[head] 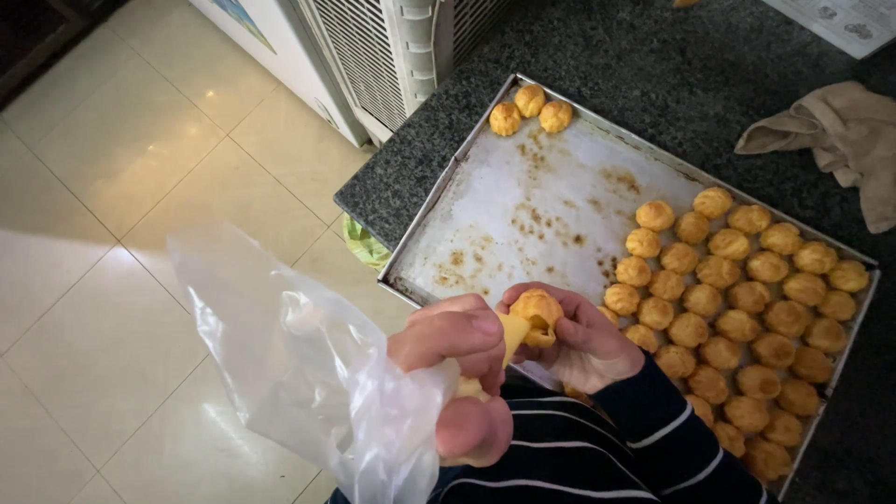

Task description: Filling baked cream puffs with yellow pastry cream using a piping bag and arranging them on a tray.

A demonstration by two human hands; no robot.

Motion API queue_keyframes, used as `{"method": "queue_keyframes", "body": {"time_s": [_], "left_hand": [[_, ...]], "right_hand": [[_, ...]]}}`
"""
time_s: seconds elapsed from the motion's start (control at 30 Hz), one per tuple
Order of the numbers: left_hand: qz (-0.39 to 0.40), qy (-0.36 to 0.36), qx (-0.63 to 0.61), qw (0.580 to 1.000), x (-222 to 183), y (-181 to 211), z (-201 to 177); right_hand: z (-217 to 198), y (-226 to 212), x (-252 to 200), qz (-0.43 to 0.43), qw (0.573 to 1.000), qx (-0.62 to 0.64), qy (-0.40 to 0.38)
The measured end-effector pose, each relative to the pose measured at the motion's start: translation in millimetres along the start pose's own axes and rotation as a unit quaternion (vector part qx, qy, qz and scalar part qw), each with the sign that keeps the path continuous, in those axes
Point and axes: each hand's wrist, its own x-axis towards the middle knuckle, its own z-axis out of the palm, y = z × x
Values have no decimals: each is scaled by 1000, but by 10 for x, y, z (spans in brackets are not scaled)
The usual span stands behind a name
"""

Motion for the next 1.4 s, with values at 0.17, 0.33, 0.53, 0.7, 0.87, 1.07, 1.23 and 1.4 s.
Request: {"method": "queue_keyframes", "body": {"time_s": [0.17, 0.33, 0.53, 0.7, 0.87, 1.07, 1.23, 1.4], "left_hand": [[8, -10, -11, 1000, -3, -28, -24], [-4, -32, -23, 999, -47, -44, -79], [-50, 216, -5, 975, 38, -31, 303], [-122, 300, 70, 943, 269, 34, 332], [-207, 280, 150, 925, 319, 9, 268], [-250, 237, 172, 923, 305, -66, 206], [-252, 232, 171, 924, 315, -113, 182], [-238, 243, 173, 924, 313, -205, 140]], "right_hand": [[-64, 19, -3, 4, 1000, 14, -9], [-127, 46, -14, -5, 1000, 19, 2], [-166, -201, 53, -47, 995, -43, 75], [-988, -701, 19, -70, 931, -181, 309], [-1911, -1510, -51, -148, 646, -616, 426], [-2535, -1954, -57, -57, 299, -828, 472], [-2456, -1907, 124, 83, 260, -835, 479], [-2364, -1893, 142, 65, 232, -837, 490]]}}
